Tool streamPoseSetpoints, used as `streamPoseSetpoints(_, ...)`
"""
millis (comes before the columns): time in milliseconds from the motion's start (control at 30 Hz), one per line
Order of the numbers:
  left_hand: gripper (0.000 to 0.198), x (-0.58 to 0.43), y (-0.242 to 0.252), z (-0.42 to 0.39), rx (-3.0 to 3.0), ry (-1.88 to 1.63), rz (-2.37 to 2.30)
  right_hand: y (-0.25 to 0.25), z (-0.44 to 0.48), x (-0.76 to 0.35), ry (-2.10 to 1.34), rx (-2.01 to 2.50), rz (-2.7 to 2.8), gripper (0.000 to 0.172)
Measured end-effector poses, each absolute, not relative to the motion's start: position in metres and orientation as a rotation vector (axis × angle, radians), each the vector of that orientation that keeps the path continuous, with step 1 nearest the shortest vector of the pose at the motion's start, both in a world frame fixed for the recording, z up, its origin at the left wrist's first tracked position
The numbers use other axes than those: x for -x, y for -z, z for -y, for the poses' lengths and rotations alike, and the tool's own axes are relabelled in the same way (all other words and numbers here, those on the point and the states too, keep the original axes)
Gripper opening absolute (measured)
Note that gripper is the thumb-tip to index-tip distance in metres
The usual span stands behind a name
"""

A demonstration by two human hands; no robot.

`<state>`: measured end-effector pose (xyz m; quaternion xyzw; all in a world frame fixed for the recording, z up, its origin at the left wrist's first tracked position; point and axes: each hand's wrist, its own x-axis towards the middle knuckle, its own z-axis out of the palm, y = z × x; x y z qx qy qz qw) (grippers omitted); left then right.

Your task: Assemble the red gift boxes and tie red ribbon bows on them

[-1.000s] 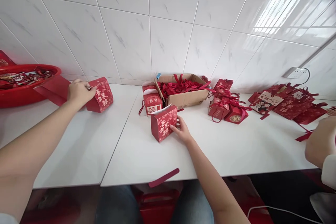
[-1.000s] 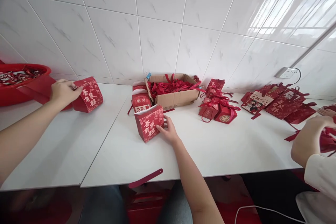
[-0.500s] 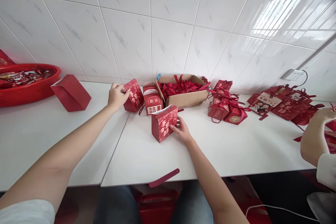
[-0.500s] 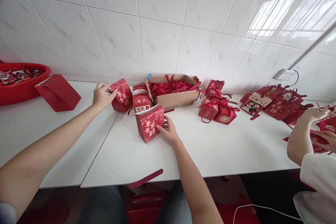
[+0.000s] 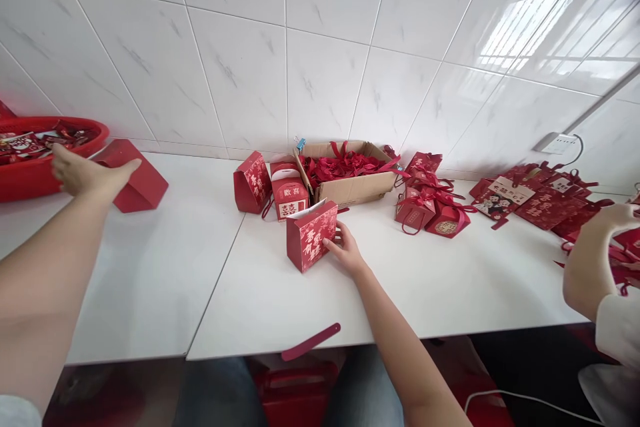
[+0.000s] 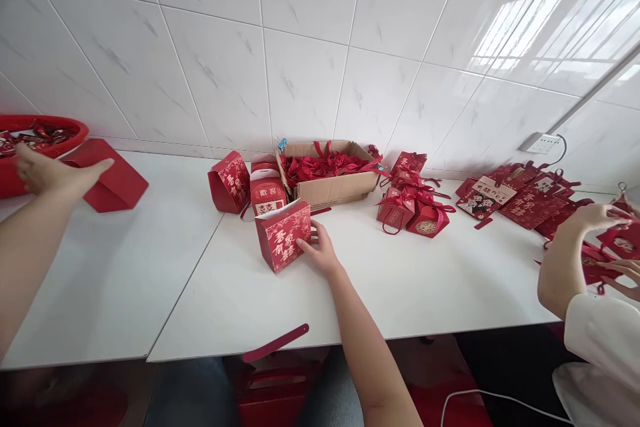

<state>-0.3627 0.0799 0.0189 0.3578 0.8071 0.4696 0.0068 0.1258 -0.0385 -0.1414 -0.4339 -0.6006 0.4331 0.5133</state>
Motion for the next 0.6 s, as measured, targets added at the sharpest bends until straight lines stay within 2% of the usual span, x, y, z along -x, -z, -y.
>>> streamPoseSetpoints(33, 0.130, 0.373, -0.016, -0.082, -1.054, -1.362, -2.513, 0.141, 0.038, -0.126, -1.040, 1.045, 1.444, 0.057)
streamPoseSetpoints(100, 0.111, 0.388, -0.009, -0.086, -0.939, -1.216, -2.566, 0.142, 0.038, -0.126, -1.037, 1.047, 1.438, 0.059)
streamPoseSetpoints(200, 0.065, 0.399, 0.002, -0.091, -0.996, -1.141, -2.614, 0.142, 0.037, -0.126, -1.043, 1.042, 1.428, 0.059)
streamPoseSetpoints(267, 0.045, 0.398, 0.005, -0.090, -1.088, -1.123, -2.627, 0.143, 0.036, -0.126, -1.047, 1.037, 1.427, 0.059)
streamPoseSetpoints(467, 0.042, 0.360, 0.015, -0.054, -1.456, -1.052, -2.537, 0.141, 0.037, -0.125, -1.051, 1.024, 1.429, 0.057)
streamPoseSetpoints(600, 0.032, 0.308, 0.025, -0.005, -1.721, -0.937, -2.515, 0.141, 0.037, -0.125, -1.061, 1.018, 1.430, 0.056)
